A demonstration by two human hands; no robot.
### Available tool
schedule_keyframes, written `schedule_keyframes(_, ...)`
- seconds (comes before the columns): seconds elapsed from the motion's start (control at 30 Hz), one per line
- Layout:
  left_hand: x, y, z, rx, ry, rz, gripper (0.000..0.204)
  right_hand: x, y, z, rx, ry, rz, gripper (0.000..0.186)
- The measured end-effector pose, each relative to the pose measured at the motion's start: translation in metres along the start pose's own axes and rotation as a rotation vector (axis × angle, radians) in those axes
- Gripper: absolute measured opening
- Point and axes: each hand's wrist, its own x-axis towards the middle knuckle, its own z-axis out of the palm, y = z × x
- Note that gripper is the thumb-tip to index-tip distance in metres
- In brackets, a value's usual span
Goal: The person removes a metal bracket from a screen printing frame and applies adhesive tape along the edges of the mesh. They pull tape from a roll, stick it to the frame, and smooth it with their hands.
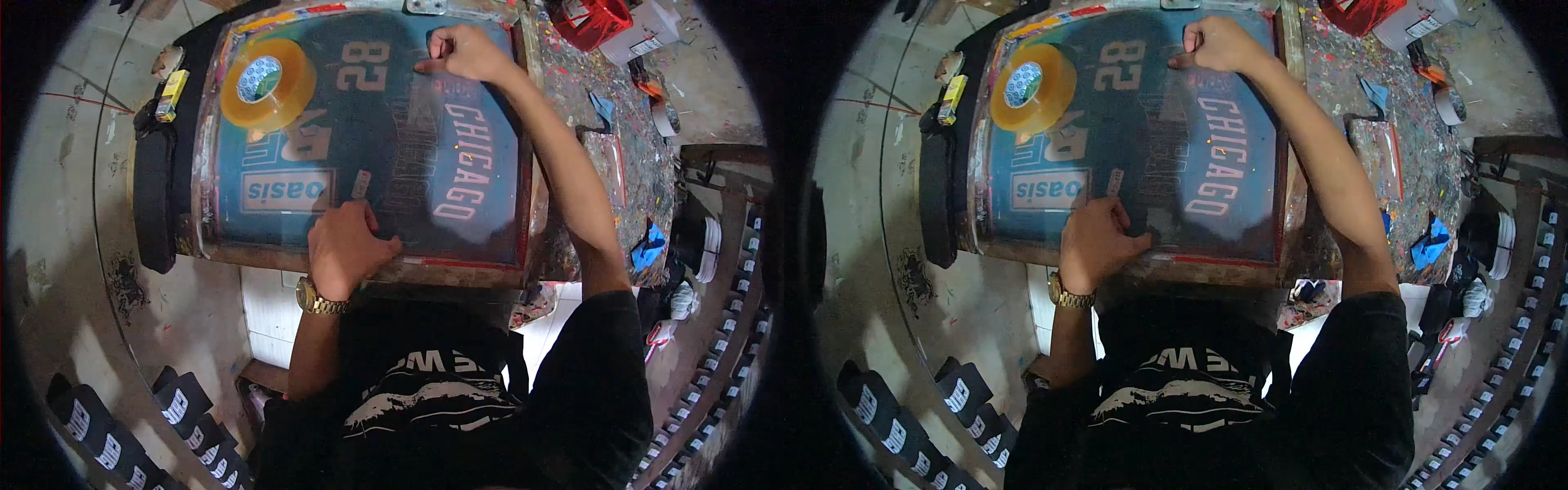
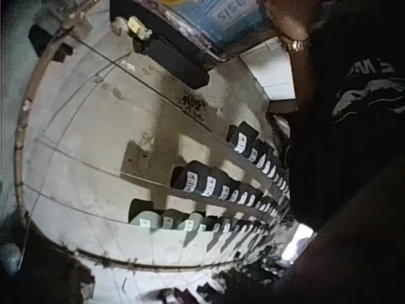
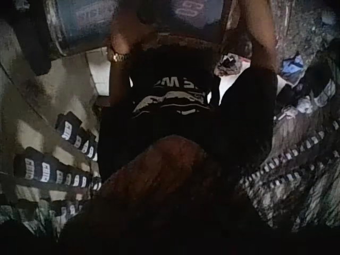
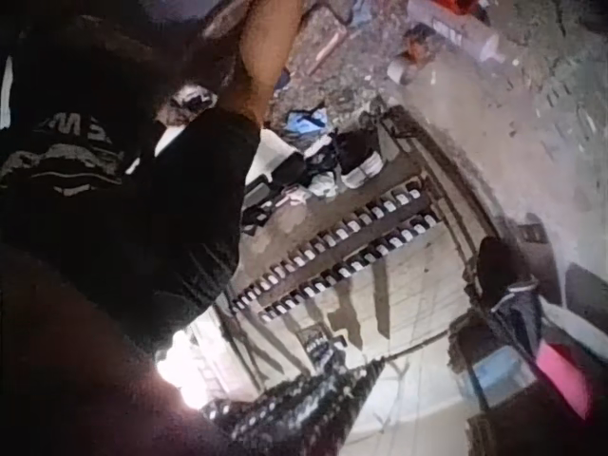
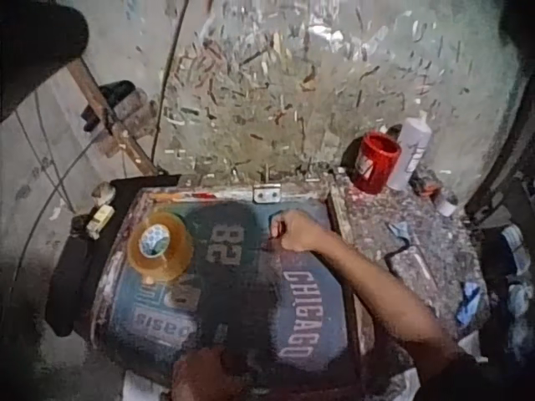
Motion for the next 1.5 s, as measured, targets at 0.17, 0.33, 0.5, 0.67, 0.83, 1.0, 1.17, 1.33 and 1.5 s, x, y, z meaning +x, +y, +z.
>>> schedule_keyframes(0.17,-0.01,-0.01,-0.004,-0.029,0.045,0.19,0.038,-0.024,-0.023,-0.015,-0.223,0.267,-0.063,0.037)
schedule_keyframes(0.33,-0.014,-0.005,0.028,0.001,0.222,0.852,0.041,-0.095,-0.051,-0.006,-0.416,-0.084,-0.47,0.048)
schedule_keyframes(0.5,-0.018,-0.009,0.047,0.081,0.037,0.92,0.052,-0.101,-0.037,0.007,-0.495,-0.28,-0.316,0.059)
schedule_keyframes(0.67,-0.025,-0.011,0.043,0.11,-0.096,0.885,0.053,-0.079,-0.029,0.005,-0.645,-0.154,-0.222,0.061)
schedule_keyframes(0.83,-0.022,-0.01,0.04,0.071,0.161,1.047,0.05,-0.085,-0.053,0.009,-0.651,-0.056,-0.226,0.067)
schedule_keyframes(1.0,-0.022,-0.016,0.04,0.151,0.206,1.004,0.06,-0.1,-0.063,0.02,-0.46,-0.242,-0.351,0.076)
schedule_keyframes(1.17,-0.031,-0.025,0.038,0.179,-0.003,0.904,0.059,-0.086,-0.052,0.013,-0.511,-0.082,-0.266,0.074)
schedule_keyframes(1.33,-0.015,-0.026,0.011,0.077,-0.112,0.928,0.05,-0.043,-0.078,-0.008,-0.523,-0.013,-0.082,0.063)
schedule_keyframes(1.5,0.068,-0.048,-0.058,0.128,0.873,0.777,0.053,0.033,-0.109,0.023,-0.18,0.257,-0.284,0.061)
